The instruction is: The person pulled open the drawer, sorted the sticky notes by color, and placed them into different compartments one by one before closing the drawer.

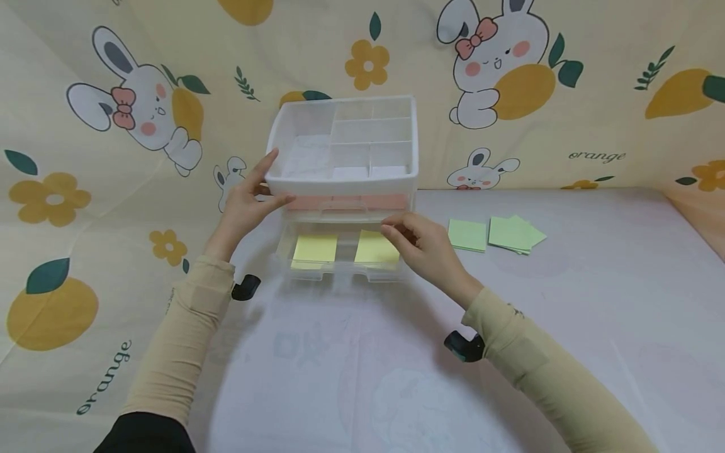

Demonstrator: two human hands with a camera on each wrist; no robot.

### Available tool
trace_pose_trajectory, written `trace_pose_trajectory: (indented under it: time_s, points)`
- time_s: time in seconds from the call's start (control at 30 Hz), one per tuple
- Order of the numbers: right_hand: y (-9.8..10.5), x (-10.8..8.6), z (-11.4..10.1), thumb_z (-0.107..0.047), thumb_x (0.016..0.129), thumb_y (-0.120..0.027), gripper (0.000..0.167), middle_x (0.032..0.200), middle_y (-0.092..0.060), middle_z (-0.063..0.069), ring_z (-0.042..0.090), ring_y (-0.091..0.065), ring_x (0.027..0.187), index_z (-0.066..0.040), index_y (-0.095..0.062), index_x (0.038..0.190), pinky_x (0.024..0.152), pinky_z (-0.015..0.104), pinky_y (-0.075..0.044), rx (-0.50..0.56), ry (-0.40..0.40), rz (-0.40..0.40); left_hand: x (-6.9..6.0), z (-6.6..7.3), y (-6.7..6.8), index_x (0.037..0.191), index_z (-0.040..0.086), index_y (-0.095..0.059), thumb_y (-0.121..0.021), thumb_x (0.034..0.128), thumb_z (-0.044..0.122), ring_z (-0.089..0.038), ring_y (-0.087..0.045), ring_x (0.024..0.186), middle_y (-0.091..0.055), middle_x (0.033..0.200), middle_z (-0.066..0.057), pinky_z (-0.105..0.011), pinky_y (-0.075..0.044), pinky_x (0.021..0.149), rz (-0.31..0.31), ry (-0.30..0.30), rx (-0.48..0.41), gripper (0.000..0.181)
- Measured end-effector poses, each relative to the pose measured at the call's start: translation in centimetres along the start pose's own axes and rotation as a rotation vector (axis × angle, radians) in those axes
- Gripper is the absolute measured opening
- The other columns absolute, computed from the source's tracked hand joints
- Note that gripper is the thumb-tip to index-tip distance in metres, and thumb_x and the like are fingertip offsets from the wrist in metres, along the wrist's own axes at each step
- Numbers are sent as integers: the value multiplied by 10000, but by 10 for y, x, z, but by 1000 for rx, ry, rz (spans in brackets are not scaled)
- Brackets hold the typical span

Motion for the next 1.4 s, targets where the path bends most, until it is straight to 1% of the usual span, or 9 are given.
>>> trace_pose_trajectory:
  time_s: [0.23, 0.4, 0.63, 0.77, 0.83, 0.9, 1.13, 1.3, 1.4]
  points:
    - [-14, -20, -23, -88, 918, -572, 134, 782, -677, 64, 63, -609, 676, -77, -674, 1005, 599, 194, -499, 174, 56, -34, 0, 0, 0, 1370, 564, -274, -742, 760, 407, -239, -613, 1001, -456, 1425, -43, -392, -534, 810, 3, -2, -1, 784]
    - [-36, -37, -22, -38, 913, -562, 141, 822, -691, 86, 66, -647, 728, -65, -667, 1002, 663, 217, -536, 258, 67, -92, 0, 0, 0, 1375, 555, -275, -740, 763, 403, -243, -615, 1000, -456, 1425, -48, -393, -535, 813, 4, -9, -1, 784]
    - [-63, -48, -3, -171, 938, -555, 162, 943, -689, 105, 57, -646, 823, -75, -663, 1010, 751, 267, -552, 407, -143, -211, 0, -1, -1, 1376, 558, -271, -734, 766, 414, -243, -615, 997, -462, 1419, -52, -393, -538, 808, 3, -15, -10, 779]
    - [-73, -50, 6, -224, 944, -546, 220, 1075, -671, 130, 164, -656, 934, -78, -645, 1075, 808, 272, -541, 491, -238, -291, 0, -2, -1, 1374, 562, -268, -731, 765, 424, -237, -615, 991, -462, 1420, -50, -389, -539, 806, 3, -15, -9, 777]
    - [-77, -52, 8, -241, 947, -540, 248, 1161, -643, 137, 244, -642, 1005, -89, -628, 1123, 841, 263, -531, 526, -267, -329, 0, -2, -1, 1377, 556, -272, -733, 765, 413, -241, -615, 989, -466, 1416, -54, -393, -538, 807, 6, -17, -8, 779]
    - [-81, -53, 9, -248, 952, -532, 281, 1240, -599, 158, 265, -626, 1053, -88, -603, 1172, 866, 255, -521, 566, -287, -360, 0, -1, -1, 1377, 554, -274, -737, 763, 407, -242, -615, 988, -474, 1408, -54, -395, -537, 810, 9, -18, -7, 783]
    - [-88, -53, 8, -231, 955, -528, 389, 1416, -443, 157, 87, -622, 1071, -89, -496, 1316, 914, 291, -508, 707, -369, -393, 0, -1, 0, 1384, 544, -276, -738, 765, 395, -249, -617, 979, -483, 1399, -57, -398, -536, 808, 10, -30, -8, 786]
    - [-89, -49, 4, -247, 948, -538, 457, 1473, -363, 127, 64, -611, 1086, -87, -444, 1365, 970, 343, -482, 829, -426, -391, 0, -2, -1, 1376, 560, -271, -732, 765, 414, -245, -622, 972, -487, 1395, -58, -396, -541, 791, 11, -31, -5, 779]
    - [-89, -45, 2, -238, 951, -533, 456, 1469, -374, 111, 70, -610, 1088, -72, -441, 1366, 981, 347, -474, 865, -462, -385, 0, -3, -1, 1361, 583, -268, -732, 762, 427, -242, -622, 971, -490, 1389, -56, -396, -544, 783, 9, -24, -9, 773]
Point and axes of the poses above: each hand's wrist, its own x-axis towards the middle knuckle, its own y-axis out of the back of the hand, z = x × y, the point moved 2 cm from there along x, towards the middle knuckle
